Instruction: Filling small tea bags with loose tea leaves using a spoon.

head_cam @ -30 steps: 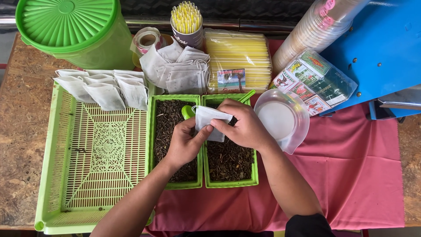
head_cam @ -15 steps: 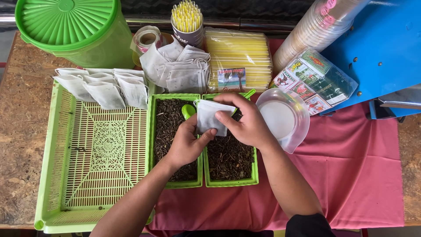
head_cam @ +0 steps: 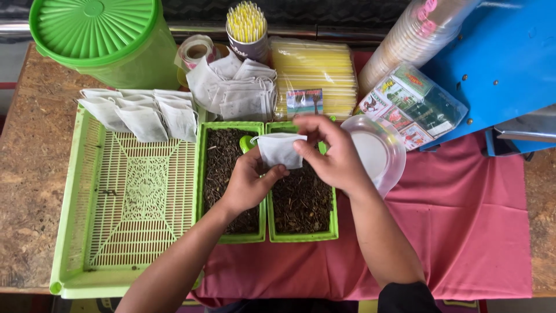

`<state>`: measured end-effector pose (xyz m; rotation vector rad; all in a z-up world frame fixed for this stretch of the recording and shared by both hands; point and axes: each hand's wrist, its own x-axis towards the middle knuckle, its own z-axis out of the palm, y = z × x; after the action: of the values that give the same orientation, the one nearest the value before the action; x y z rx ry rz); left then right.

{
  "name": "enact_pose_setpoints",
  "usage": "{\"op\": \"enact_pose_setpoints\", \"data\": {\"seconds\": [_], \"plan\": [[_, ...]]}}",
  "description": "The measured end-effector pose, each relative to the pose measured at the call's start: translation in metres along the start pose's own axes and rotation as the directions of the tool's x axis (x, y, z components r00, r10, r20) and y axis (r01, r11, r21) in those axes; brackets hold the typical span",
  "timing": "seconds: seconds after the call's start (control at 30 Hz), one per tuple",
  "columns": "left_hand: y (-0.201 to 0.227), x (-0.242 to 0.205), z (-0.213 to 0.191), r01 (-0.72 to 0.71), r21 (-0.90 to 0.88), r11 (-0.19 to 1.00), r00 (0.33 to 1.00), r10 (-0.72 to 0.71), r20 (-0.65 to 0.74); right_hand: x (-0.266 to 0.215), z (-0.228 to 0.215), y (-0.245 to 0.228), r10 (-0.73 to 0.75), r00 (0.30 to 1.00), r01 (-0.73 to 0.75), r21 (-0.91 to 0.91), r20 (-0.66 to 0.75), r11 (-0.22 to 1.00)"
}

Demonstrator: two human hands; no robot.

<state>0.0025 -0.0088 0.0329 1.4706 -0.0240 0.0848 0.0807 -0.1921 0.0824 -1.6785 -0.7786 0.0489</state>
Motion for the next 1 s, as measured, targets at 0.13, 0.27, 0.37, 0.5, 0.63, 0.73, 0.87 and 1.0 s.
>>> {"op": "enact_pose_setpoints", "data": {"seconds": [0.13,0.27,0.37,0.5,0.63,0.73,0.87,1.0], "plan": [[-0.01,-0.002,0.008,-0.011,0.034,0.999,0.999,0.009,0.046,-0.014,-0.021,0.005,0.032,0.999,-0.032,0.015,-0.024,0.999],[0.011,0.0,0.033,-0.024,0.051,0.998,0.996,0.019,0.082,-0.037,-0.052,0.004,0.009,0.992,-0.019,-0.077,-0.127,0.997],[0.008,-0.001,0.053,-0.047,0.063,0.997,0.995,0.041,0.087,-0.066,-0.073,0.013,-0.011,0.972,-0.04,-0.21,-0.236,0.977],[0.01,0.008,0.08,-0.131,0.109,0.985,0.985,0.118,0.123,-0.104,-0.102,0.027,-0.021,0.92,-0.135,-0.364,-0.393,0.922],[0.011,0.018,0.097,-0.224,0.149,0.963,0.969,0.204,0.137,-0.139,-0.109,0.032,0.003,0.879,-0.217,-0.394,-0.478,0.893],[0.005,0.023,0.108,-0.265,0.167,0.95,0.959,0.241,0.149,-0.167,-0.105,0.041,0.073,0.844,-0.289,-0.335,-0.532,0.897],[-0.001,0.029,0.115,-0.293,0.167,0.941,0.948,0.264,0.175,-0.2,-0.098,0.058,0.04,0.823,-0.234,-0.275,-0.566,0.932],[-0.02,0.033,0.116,-0.291,0.175,0.941,0.948,0.259,0.187,-0.216,-0.095,0.074,0.07,0.807,-0.233,-0.207,-0.586,0.95]]}}
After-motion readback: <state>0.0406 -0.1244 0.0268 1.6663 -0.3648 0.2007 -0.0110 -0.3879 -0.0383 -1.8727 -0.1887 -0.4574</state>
